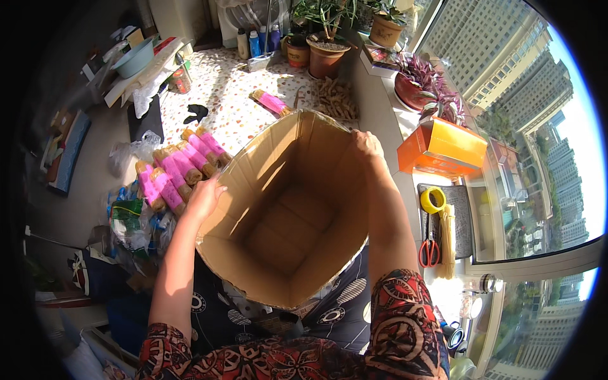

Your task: The person assembles a cardboard box by folding its flaps and securing them with yellow tape. They then place a white product box inside the assembled container.

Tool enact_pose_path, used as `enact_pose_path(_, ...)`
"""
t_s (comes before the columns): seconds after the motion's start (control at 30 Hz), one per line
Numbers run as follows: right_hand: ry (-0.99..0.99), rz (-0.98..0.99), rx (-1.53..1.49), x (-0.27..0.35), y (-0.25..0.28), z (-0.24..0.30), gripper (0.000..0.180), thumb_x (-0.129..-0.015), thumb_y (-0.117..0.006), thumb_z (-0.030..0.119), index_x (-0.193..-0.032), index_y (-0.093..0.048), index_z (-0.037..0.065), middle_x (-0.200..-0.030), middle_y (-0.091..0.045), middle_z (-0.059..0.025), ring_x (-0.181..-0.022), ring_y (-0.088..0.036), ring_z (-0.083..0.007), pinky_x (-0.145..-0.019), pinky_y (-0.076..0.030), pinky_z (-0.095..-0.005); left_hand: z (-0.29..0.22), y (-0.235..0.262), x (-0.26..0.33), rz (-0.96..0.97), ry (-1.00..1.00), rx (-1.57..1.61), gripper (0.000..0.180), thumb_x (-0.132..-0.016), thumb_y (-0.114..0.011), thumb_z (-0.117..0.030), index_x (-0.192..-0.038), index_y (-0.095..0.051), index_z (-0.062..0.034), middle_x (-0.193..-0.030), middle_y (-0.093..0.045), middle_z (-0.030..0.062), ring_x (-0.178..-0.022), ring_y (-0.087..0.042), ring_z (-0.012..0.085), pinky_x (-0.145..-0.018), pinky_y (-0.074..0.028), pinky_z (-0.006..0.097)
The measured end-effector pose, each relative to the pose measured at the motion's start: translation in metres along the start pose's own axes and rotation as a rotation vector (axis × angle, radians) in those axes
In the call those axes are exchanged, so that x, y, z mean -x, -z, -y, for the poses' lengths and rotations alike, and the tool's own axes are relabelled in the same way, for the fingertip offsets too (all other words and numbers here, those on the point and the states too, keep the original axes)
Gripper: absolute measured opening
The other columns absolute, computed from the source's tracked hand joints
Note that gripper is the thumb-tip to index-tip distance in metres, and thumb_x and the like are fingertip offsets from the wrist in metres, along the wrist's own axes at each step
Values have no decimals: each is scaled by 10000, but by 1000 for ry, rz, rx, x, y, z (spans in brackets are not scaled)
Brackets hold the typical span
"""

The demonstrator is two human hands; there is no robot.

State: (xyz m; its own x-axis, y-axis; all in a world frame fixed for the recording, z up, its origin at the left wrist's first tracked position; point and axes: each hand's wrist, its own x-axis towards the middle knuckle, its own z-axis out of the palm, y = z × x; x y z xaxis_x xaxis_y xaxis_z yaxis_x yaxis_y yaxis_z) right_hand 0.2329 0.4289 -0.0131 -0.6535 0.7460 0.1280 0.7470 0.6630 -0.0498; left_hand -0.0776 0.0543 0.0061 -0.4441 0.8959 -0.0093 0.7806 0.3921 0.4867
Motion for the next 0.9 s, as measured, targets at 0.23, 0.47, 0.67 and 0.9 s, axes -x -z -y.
enact_pose_path(0.23, -330, -39, -49, 37, 21, 15, 223, -918, -540, 184, -1005, -716, 78, -956, -718, -247, -949, -706, -420, -840, -567, -493, -14, 10, -55, 39, -74, -57, 506, -947, -687, -258, -1357, -534, -4, -1047, -685, 301, -1030, -645, 482, -887, -506, 537)
enact_pose_path(0.47, -581, -42, 52, 93, 37, -26, 195, -900, -594, 160, -917, -769, 78, -966, -748, -190, -938, -734, -359, -830, -592, -442, -42, 2, -61, 80, 17, -15, 885, -865, -792, -352, -1542, -296, -72, -1320, -587, 320, -1229, -578, 463, -1014, -485, 494)
enact_pose_path(0.67, -516, 125, 119, 109, 30, -72, 246, -816, -717, 271, -934, -763, 59, -990, -760, -130, -963, -732, -296, -834, -590, -409, -19, -14, 45, 32, 384, 857, 890, -920, -756, -355, -1568, -226, -54, -1403, -561, 198, -1247, -587, 315, -1007, -488, 438)
enact_pose_path(0.9, -440, 135, -135, 156, 19, -30, 210, -837, -687, 225, -902, -737, 31, -948, -744, -165, -897, -727, -299, -739, -573, -431, -30, -69, 46, -351, 372, 961, 633, -991, -654, -216, -1490, -337, 11, -1454, -495, 227, -1338, -488, 341, -1119, -367, 397)
